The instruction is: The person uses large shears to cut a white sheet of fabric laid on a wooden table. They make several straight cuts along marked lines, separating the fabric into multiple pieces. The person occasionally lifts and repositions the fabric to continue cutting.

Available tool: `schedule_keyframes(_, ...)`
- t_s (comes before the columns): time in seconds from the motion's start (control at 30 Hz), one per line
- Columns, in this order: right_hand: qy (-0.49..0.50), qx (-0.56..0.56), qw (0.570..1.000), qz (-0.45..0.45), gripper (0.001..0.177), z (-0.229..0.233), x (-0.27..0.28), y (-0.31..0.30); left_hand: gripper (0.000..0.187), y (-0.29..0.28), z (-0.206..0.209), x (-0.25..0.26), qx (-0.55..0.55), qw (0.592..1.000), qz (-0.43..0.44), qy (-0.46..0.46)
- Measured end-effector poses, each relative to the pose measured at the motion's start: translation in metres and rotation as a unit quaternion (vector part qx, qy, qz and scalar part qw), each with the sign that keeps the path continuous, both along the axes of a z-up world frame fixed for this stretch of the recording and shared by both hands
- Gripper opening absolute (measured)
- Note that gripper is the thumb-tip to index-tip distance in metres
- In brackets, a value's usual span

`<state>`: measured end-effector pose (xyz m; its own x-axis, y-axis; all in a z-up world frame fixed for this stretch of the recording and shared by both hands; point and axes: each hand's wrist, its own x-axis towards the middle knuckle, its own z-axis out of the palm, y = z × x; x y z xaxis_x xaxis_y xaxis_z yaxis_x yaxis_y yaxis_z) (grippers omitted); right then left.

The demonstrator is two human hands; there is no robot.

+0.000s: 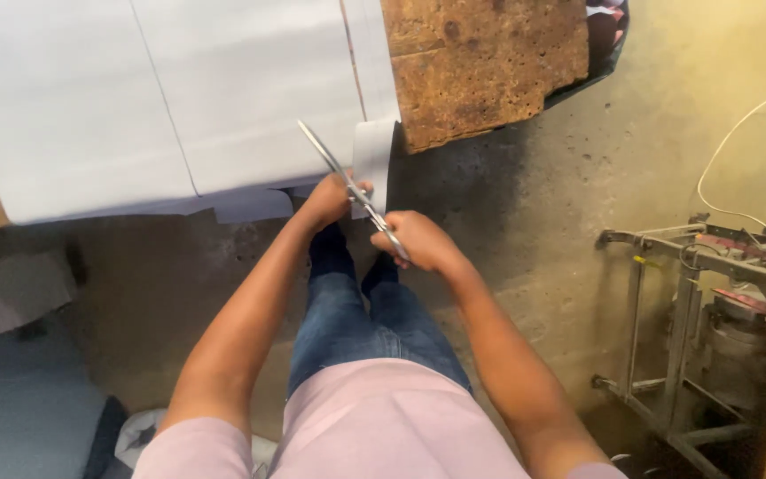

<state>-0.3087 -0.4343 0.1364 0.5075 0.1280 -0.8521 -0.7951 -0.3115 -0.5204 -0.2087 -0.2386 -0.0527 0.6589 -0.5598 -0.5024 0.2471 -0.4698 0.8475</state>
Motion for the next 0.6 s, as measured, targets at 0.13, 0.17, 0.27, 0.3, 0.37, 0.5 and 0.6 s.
schedule_keyframes(0.13,-0.054,-0.022,0.998,-0.010,0.031,0.028,-0.073,-0.030,0.028,-0.012,0.030,0.004,-0.043,0.990,0.117,0.066)
schedule_keyframes(0.17,-0.049,-0.013,0.998,-0.048,0.024,0.041,-0.091,-0.037,0.030,-0.019,0.036,0.004,-0.043,0.955,0.232,0.180)
schedule_keyframes(0.27,-0.026,-0.016,0.996,-0.078,0.018,0.044,-0.150,-0.045,0.031,-0.029,0.067,-0.007,-0.056,0.907,0.345,0.233)
schedule_keyframes(0.3,-0.025,-0.015,0.996,-0.079,0.018,0.043,-0.164,-0.043,0.031,-0.031,0.064,-0.007,-0.054,0.908,0.344,0.234)
schedule_keyframes(0.37,-0.021,0.012,0.994,-0.107,0.016,0.043,-0.193,-0.040,0.039,-0.037,0.057,-0.009,-0.023,0.910,0.348,0.223)
schedule_keyframes(0.5,-0.038,0.045,0.990,-0.130,0.020,0.010,-0.219,-0.032,0.028,-0.049,0.112,-0.006,-0.075,0.909,0.343,0.225)
schedule_keyframes(0.6,-0.056,0.033,0.990,-0.122,0.018,-0.015,-0.228,-0.032,0.025,-0.056,0.113,-0.012,-0.097,0.903,0.348,0.231)
